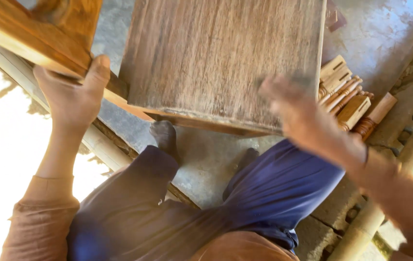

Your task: Sanding the wooden seat of a chair using sandpaper to smooth the surface

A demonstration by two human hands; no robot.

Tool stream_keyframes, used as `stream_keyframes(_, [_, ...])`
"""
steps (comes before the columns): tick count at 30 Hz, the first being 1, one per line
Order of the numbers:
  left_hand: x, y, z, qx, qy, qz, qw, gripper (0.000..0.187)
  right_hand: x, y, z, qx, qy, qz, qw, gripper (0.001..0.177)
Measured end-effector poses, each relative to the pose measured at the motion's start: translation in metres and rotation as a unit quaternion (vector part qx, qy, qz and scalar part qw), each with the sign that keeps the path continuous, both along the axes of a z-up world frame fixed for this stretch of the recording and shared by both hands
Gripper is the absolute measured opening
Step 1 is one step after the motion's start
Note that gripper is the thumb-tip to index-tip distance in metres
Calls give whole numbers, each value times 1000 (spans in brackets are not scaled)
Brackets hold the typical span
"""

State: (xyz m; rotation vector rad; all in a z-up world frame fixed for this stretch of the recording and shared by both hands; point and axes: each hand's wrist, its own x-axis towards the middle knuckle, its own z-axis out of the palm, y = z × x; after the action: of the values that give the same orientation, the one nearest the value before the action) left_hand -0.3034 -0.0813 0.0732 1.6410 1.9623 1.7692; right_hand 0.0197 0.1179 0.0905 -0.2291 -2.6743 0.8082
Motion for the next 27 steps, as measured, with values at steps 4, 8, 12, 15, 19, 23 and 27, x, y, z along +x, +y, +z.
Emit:
stream_keyframes(4, [0,-4,-2,-19,-3,50,999,39,16,-15,-19,131,59,12,990,70])
stream_keyframes(8, [-1,-4,-9,-7,32,8,999,29,25,-18,-18,150,-71,-41,985,50])
stream_keyframes(12, [11,-2,2,-5,41,19,999,33,20,-10,-28,5,96,16,995,101])
stream_keyframes(15, [6,-5,-5,-24,-25,13,999,22,24,-53,-11,210,-76,-23,975,41])
stream_keyframes(19, [3,-1,-13,9,11,-9,1000,23,25,-1,-20,166,-68,-74,981,37])
stream_keyframes(23, [0,-3,-13,-12,-7,4,1000,27,17,-35,-14,158,-11,3,987,59])
stream_keyframes(27, [0,-1,-13,5,20,-17,1000,29,15,0,-3,127,-32,-106,986,38])
